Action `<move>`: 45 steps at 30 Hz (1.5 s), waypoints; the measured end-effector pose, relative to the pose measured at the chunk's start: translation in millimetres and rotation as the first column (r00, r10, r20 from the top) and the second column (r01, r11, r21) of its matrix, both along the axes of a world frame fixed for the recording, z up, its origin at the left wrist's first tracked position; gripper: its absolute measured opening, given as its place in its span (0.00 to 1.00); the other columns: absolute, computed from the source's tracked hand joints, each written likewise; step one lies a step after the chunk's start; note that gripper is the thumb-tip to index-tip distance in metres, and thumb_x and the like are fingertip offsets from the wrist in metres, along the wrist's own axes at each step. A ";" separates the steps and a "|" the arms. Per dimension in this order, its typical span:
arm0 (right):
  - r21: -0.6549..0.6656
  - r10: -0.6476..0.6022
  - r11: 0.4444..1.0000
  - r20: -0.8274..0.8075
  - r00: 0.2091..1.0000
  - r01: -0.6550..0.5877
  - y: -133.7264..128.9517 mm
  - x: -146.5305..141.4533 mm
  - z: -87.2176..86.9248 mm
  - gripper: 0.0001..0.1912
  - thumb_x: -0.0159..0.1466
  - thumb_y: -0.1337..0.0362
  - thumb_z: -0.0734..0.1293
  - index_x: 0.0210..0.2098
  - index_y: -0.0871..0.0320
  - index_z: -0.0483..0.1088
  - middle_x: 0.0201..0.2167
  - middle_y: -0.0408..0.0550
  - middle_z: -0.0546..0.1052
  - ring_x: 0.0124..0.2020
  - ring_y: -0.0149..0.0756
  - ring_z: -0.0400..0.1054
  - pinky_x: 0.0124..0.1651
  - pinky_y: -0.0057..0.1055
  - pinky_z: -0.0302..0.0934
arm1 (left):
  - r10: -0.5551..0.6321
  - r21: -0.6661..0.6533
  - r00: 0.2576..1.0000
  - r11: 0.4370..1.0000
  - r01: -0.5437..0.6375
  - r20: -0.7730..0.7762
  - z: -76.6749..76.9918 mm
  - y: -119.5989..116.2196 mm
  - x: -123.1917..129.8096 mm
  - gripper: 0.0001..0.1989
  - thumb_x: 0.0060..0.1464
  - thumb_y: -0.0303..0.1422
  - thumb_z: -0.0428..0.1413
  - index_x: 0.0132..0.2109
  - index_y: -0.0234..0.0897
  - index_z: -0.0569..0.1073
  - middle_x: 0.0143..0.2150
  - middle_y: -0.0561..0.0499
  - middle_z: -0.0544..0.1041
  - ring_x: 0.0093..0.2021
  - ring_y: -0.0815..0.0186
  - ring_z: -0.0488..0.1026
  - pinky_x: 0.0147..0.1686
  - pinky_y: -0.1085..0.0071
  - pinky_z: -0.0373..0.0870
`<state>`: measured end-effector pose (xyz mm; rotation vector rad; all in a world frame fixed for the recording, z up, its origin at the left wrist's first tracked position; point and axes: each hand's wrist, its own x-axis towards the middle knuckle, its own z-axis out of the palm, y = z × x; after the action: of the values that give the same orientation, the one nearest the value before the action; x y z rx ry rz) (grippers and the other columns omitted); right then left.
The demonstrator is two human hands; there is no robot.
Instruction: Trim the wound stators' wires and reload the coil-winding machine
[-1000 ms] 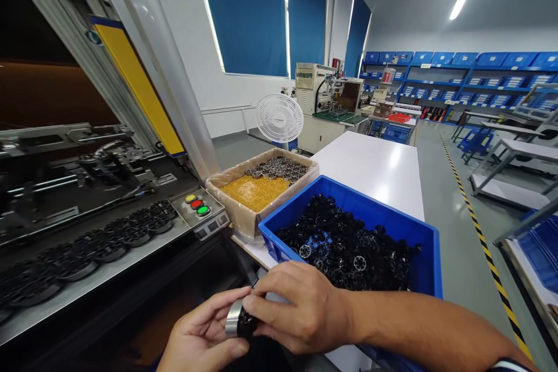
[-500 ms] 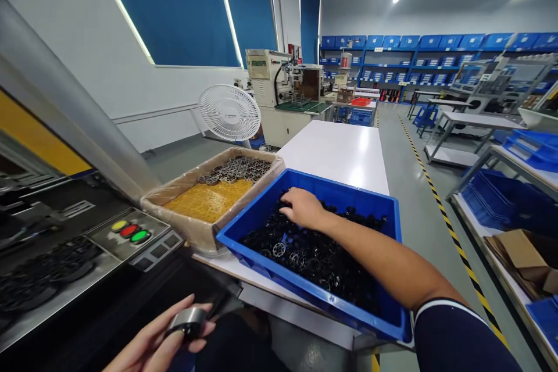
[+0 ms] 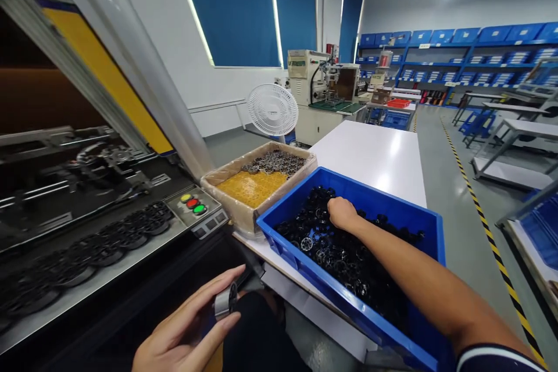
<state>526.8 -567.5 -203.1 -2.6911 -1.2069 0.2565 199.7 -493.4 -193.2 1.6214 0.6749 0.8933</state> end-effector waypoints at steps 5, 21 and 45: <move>0.335 0.271 0.905 0.018 0.962 -0.261 -8.9 -72.6 40.8 0.06 0.66 0.66 0.69 0.42 0.61 0.76 0.40 0.50 0.79 0.40 0.33 0.74 0.47 0.32 0.69 | -0.118 -0.316 0.989 0.938 0.142 0.093 -1.1 -0.8 2.5 0.21 0.42 0.41 0.70 0.45 0.42 0.83 0.47 0.44 0.84 0.38 0.57 0.81 0.46 0.66 0.79; 0.724 0.765 0.160 0.338 0.547 -0.671 -33.5 -151.3 40.0 0.21 0.60 0.72 0.66 0.53 0.64 0.67 0.41 0.59 0.75 0.40 0.41 0.71 0.42 0.38 0.70 | -0.111 -0.420 0.974 0.888 0.186 0.196 -7.0 -17.3 12.1 0.25 0.29 0.35 0.75 0.40 0.36 0.83 0.37 0.44 0.85 0.39 0.51 0.83 0.43 0.64 0.82; 0.408 0.617 0.131 0.680 0.396 -0.904 -33.2 -148.8 38.4 0.22 0.68 0.59 0.67 0.53 0.72 0.68 0.39 0.60 0.76 0.40 0.42 0.71 0.39 0.38 0.71 | -0.337 -0.074 0.940 0.938 0.340 0.049 -13.9 -13.7 -6.0 0.26 0.59 0.42 0.59 0.62 0.38 0.72 0.54 0.44 0.81 0.50 0.58 0.81 0.50 0.71 0.77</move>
<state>378.0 -600.7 -164.8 -1.1304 -2.1556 -0.5653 193.7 -507.2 -207.1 1.5828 0.3844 0.6324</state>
